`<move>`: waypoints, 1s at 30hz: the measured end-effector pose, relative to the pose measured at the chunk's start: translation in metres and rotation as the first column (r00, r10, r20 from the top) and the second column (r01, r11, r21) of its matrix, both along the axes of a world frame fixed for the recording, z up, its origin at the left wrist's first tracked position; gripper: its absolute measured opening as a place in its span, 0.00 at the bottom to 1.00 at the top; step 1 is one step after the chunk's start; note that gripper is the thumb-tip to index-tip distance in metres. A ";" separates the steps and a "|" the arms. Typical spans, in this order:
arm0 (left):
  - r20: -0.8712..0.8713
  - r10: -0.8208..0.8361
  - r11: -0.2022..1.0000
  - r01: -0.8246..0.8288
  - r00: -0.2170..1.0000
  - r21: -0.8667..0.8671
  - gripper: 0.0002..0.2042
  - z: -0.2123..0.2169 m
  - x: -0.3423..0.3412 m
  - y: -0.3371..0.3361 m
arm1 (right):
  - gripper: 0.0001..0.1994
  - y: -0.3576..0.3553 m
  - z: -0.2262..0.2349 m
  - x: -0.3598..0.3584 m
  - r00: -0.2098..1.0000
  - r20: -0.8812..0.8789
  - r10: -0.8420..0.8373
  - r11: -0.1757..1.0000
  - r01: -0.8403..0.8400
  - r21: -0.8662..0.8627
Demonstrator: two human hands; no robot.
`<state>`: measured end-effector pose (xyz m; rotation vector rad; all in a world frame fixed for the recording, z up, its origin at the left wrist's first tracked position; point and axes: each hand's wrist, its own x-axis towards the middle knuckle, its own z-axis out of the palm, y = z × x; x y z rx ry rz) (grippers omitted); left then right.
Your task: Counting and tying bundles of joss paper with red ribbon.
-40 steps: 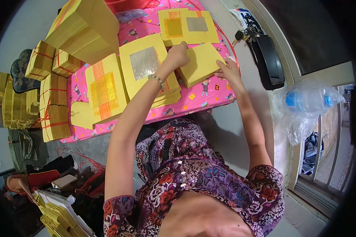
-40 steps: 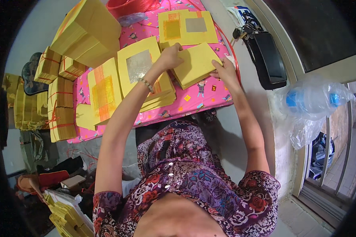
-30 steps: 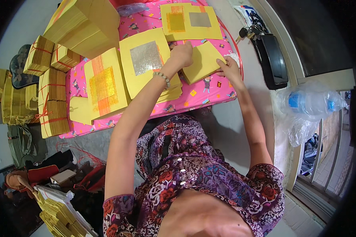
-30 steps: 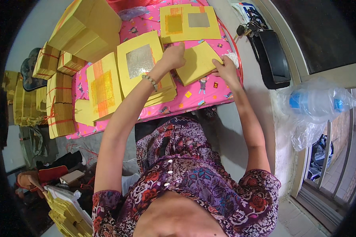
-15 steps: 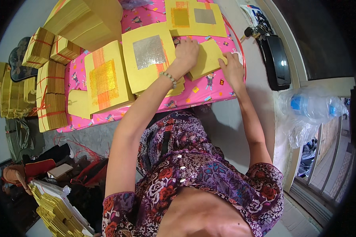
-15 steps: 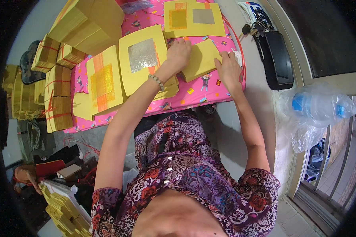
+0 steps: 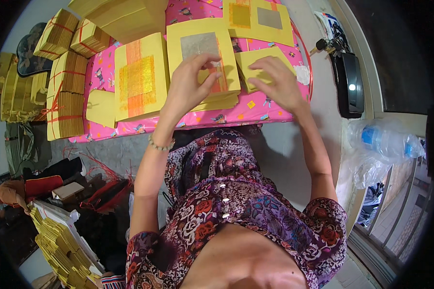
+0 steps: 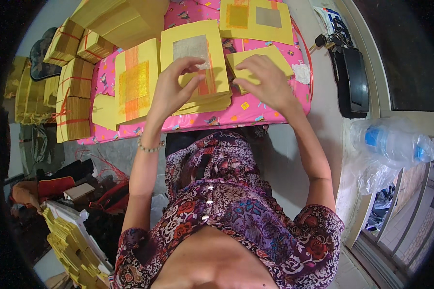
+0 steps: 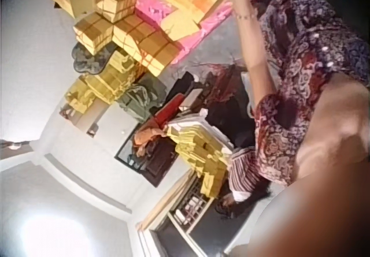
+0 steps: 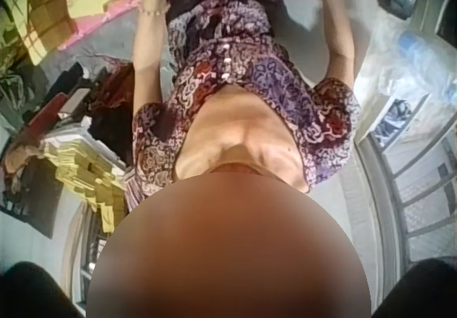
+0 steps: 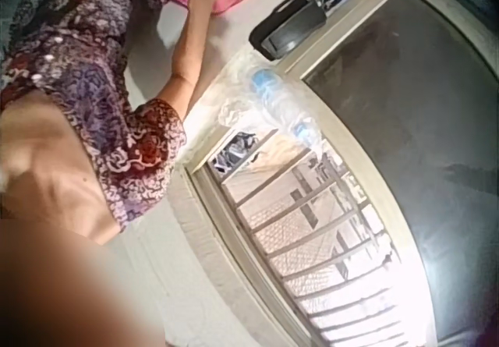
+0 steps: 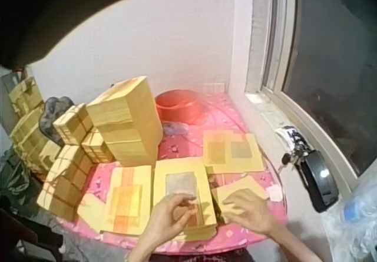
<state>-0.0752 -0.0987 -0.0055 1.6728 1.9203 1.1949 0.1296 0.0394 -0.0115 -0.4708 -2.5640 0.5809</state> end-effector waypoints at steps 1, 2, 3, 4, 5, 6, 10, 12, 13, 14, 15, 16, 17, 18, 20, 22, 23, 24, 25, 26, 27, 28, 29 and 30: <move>-0.044 0.037 0.999 -0.037 0.998 -0.004 0.14 -0.003 -0.002 -0.009 | 0.15 -0.003 -0.005 -0.005 0.997 0.012 0.076 0.996 -0.076 0.047; -0.042 0.041 0.999 -0.041 0.998 -0.005 0.14 -0.004 -0.003 -0.018 | 0.15 -0.006 -0.008 -0.011 0.997 0.015 0.080 0.996 -0.080 0.046; -0.130 0.059 0.998 -0.062 0.990 -0.018 0.16 -0.006 -0.004 -0.025 | 0.15 -0.010 -0.011 -0.015 0.991 0.024 0.133 0.989 -0.134 0.060; -0.218 0.074 0.996 -0.082 0.973 -0.029 0.18 -0.008 -0.004 -0.030 | 0.16 -0.012 -0.013 -0.018 0.982 0.034 0.184 0.980 -0.186 0.074; -0.216 0.076 0.996 -0.085 0.974 -0.031 0.18 -0.010 -0.003 -0.034 | 0.16 -0.012 -0.014 -0.020 0.982 0.037 0.187 0.979 -0.190 0.071; -0.235 0.072 0.996 -0.082 0.969 -0.032 0.19 -0.012 -0.002 -0.036 | 0.16 -0.012 -0.016 -0.022 0.978 0.066 0.199 0.974 -0.205 0.095; -0.305 0.080 0.997 -0.082 0.949 0.009 0.19 -0.027 -0.001 -0.043 | 0.13 -0.012 -0.014 -0.026 0.971 0.129 0.199 0.973 -0.212 0.094; -0.289 0.092 0.996 -0.090 0.953 0.020 0.18 -0.032 -0.002 -0.043 | 0.12 -0.011 -0.016 -0.025 0.972 0.110 0.207 0.974 -0.216 0.069; -0.276 0.102 0.995 -0.096 0.956 0.033 0.17 -0.033 -0.003 -0.043 | 0.10 -0.010 -0.016 -0.026 0.973 0.088 0.213 0.975 -0.218 0.046; -0.275 0.100 0.995 -0.095 0.956 0.032 0.17 -0.033 -0.003 -0.043 | 0.10 -0.010 -0.016 -0.026 0.973 0.090 0.212 0.975 -0.217 0.044; -0.255 0.098 0.995 -0.094 0.962 0.030 0.16 -0.032 -0.004 -0.042 | 0.09 -0.010 -0.016 -0.028 0.976 0.052 0.212 0.975 -0.215 0.055; -0.236 0.096 0.995 -0.092 0.967 0.029 0.15 -0.032 -0.004 -0.042 | 0.09 -0.010 -0.016 -0.029 0.977 0.015 0.211 0.975 -0.212 0.066; -0.235 0.097 0.995 -0.093 0.967 0.028 0.15 -0.033 -0.004 -0.042 | 0.09 -0.009 -0.016 -0.029 0.977 0.015 0.212 0.975 -0.213 0.064; -0.226 0.099 0.995 -0.093 0.969 0.038 0.13 -0.034 -0.005 -0.042 | 0.09 -0.008 -0.016 -0.029 0.978 0.036 0.206 0.977 -0.208 0.054; -0.217 0.102 0.994 -0.094 0.971 0.047 0.12 -0.036 -0.006 -0.041 | 0.09 -0.007 -0.015 -0.030 0.978 0.057 0.201 0.978 -0.204 0.043; -0.177 0.089 0.995 -0.079 0.980 0.060 0.09 -0.039 -0.007 -0.041 | 0.10 -0.007 -0.015 -0.031 0.980 0.061 0.190 0.981 -0.193 0.037; -0.176 0.088 0.995 -0.079 0.980 0.060 0.09 -0.039 -0.006 -0.041 | 0.10 -0.006 -0.014 -0.032 0.980 0.062 0.190 0.981 -0.192 0.036; -0.157 0.100 0.994 -0.091 0.983 0.061 0.09 -0.039 -0.006 -0.041 | 0.11 -0.006 -0.012 -0.033 0.980 0.078 0.186 0.982 -0.187 0.008; -0.137 0.112 0.993 -0.104 0.984 0.062 0.09 -0.039 -0.005 -0.040 | 0.11 -0.006 -0.011 -0.033 0.979 0.093 0.182 0.983 -0.181 -0.019; -0.137 0.112 0.993 -0.104 0.984 0.061 0.09 -0.039 -0.005 -0.040 | 0.11 -0.006 -0.010 -0.034 0.979 0.094 0.182 0.983 -0.181 -0.020; -0.139 0.122 0.991 -0.113 0.983 0.070 0.09 -0.040 -0.004 -0.040 | 0.11 -0.005 -0.009 -0.035 0.980 0.103 0.172 0.984 -0.166 -0.061; -0.140 0.133 0.989 -0.123 0.981 0.079 0.09 -0.041 -0.004 -0.040 | 0.11 -0.005 -0.009 -0.035 0.980 0.112 0.163 0.983 -0.152 -0.102; -0.140 0.132 0.989 -0.122 0.981 0.079 0.09 -0.041 -0.004 -0.040 | 0.11 -0.004 -0.010 -0.036 0.980 0.113 0.161 0.983 -0.150 -0.102; -0.140 0.139 0.988 -0.128 0.980 0.085 0.09 -0.042 -0.003 -0.040 | 0.11 -0.003 -0.010 -0.036 0.980 0.092 0.174 0.976 -0.159 -0.148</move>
